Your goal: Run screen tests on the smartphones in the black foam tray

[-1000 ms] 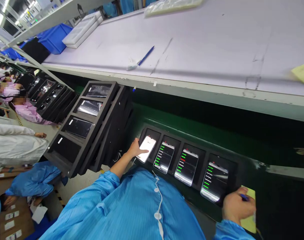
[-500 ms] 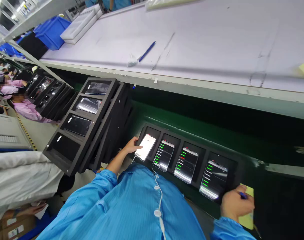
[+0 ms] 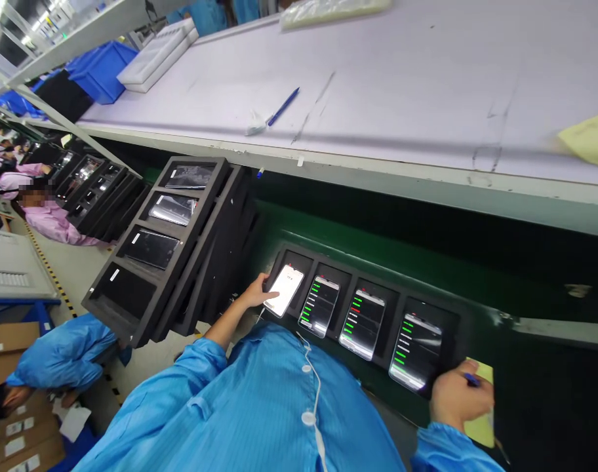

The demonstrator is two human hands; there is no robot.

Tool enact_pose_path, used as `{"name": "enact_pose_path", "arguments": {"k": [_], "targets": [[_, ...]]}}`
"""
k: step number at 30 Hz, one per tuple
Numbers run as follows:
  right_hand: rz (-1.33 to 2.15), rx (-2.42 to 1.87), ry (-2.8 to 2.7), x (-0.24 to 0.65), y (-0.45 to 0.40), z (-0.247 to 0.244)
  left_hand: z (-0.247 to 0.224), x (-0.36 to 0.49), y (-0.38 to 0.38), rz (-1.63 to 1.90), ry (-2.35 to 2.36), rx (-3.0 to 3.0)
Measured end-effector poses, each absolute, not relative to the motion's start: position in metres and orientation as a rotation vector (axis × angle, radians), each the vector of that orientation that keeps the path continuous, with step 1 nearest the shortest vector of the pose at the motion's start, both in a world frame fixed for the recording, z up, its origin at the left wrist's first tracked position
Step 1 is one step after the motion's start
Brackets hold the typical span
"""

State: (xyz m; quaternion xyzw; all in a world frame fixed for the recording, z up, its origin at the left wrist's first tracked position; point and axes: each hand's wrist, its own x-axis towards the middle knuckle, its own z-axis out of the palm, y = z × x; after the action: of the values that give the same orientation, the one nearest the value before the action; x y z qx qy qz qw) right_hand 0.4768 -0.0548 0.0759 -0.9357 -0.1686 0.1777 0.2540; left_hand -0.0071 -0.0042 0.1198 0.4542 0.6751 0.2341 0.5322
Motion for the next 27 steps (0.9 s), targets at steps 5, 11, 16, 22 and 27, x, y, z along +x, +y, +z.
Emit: {"name": "enact_pose_path", "arguments": {"k": [5,11,16,22,27], "targets": [[0.502,-2.558,-0.439,0.476,-0.054,0.078,0.116,0.010,-0.005,0.447,1.896,1.094],[0.529,-2.554,-0.405,0.475,-0.052,0.078,0.116,0.006,-0.010,0.546,1.772,1.049],[0.505,-2.536,-0.400,0.473,-0.051,0.079,0.116,-0.004,-0.014,0.667,1.611,0.966],[0.497,-2.518,-0.384,0.473,-0.051,0.079,0.111,0.023,-0.011,0.471,1.993,1.043],[0.505,-2.516,-0.354,0.472,-0.049,0.080,0.113,0.013,-0.011,0.608,1.846,0.972]]}}
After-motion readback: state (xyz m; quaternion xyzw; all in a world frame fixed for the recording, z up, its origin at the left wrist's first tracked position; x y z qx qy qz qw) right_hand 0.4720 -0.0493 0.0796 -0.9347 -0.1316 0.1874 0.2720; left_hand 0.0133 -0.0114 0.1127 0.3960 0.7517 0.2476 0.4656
